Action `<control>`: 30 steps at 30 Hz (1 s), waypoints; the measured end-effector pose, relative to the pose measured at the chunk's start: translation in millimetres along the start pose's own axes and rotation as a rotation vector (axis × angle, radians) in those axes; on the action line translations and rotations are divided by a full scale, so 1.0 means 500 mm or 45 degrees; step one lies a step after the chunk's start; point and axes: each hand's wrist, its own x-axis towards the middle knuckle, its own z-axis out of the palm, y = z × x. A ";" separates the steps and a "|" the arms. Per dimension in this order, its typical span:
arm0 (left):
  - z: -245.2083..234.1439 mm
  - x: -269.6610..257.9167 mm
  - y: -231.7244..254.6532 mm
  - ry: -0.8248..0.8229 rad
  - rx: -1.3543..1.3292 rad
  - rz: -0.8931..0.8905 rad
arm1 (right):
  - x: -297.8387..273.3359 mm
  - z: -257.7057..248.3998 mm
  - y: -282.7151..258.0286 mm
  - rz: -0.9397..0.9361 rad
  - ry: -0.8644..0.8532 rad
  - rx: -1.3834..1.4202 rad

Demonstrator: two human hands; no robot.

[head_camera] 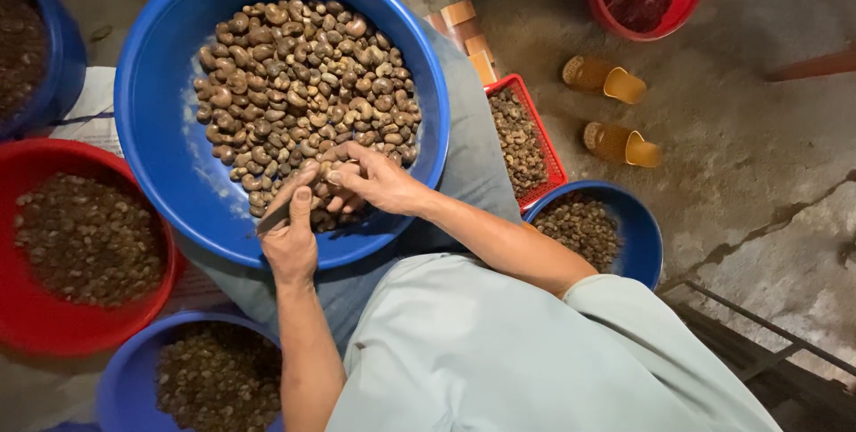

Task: Sorting and cracking nuts manually using a small metal tool

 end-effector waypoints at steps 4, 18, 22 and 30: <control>0.003 0.001 0.010 0.037 0.013 -0.019 | -0.004 0.009 -0.024 -0.018 -0.026 0.010; 0.011 -0.001 -0.004 0.137 -0.035 -0.077 | -0.054 -0.014 -0.068 -0.366 0.309 -0.014; 0.013 -0.002 -0.003 0.136 -0.093 -0.109 | -0.172 -0.156 -0.077 -0.469 0.638 -0.233; 0.011 -0.012 -0.026 0.133 0.015 -0.132 | -0.463 -0.498 0.077 0.656 1.316 -1.158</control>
